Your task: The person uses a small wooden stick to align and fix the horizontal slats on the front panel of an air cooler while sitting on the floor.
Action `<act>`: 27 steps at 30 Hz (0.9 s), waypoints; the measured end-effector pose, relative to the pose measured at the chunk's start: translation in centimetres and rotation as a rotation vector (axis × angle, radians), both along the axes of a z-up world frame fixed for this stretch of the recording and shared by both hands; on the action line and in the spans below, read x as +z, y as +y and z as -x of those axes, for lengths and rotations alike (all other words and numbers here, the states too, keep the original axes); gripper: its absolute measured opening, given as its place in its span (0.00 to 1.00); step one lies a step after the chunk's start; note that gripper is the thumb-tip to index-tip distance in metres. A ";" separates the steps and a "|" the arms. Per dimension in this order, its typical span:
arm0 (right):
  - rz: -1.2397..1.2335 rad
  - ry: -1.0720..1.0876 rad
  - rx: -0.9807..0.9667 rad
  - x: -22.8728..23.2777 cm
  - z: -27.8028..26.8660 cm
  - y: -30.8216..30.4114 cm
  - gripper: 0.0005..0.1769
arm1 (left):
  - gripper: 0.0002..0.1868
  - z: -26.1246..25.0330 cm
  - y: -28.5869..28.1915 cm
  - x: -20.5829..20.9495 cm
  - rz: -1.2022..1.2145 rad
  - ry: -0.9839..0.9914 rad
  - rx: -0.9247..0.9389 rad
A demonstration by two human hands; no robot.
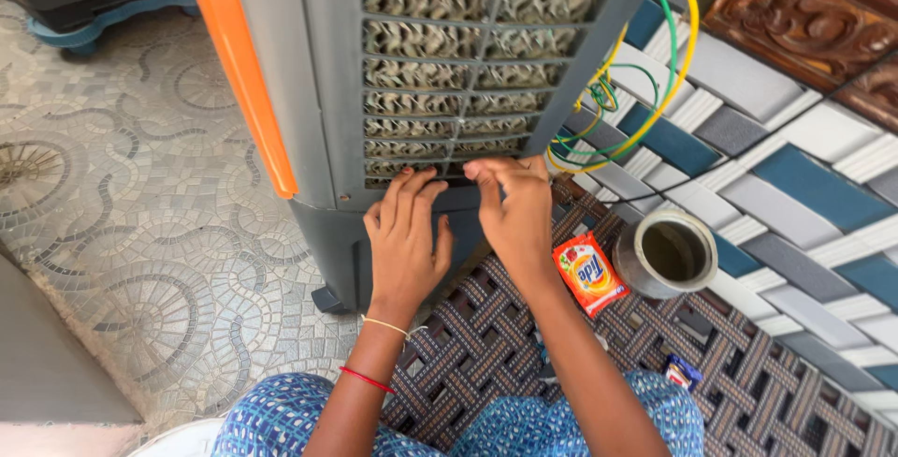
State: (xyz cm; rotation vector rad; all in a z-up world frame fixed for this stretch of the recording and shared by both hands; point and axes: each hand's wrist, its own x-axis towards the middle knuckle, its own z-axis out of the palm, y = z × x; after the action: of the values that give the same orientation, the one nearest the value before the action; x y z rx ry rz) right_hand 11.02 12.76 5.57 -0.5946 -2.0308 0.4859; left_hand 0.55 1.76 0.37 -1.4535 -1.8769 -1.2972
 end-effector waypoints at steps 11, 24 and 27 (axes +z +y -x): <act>0.584 0.403 0.075 -2.1 -2.7 1.3 0.18 | 0.24 -0.2 -0.2 0.1 0.008 0.015 0.014; -0.077 -0.011 -0.140 1.1 -2.5 -1.7 0.13 | 0.22 -1.5 0.8 1.2 0.005 0.056 0.157; -0.010 0.041 -0.122 0.3 -2.2 -1.3 0.13 | 0.21 -1.9 1.5 1.5 0.026 0.064 0.207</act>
State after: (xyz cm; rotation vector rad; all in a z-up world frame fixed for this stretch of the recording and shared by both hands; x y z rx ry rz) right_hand 13.19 11.44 5.84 -0.6920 -1.9441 0.4121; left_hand 2.49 3.30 1.84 -1.2591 -1.9497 -1.1200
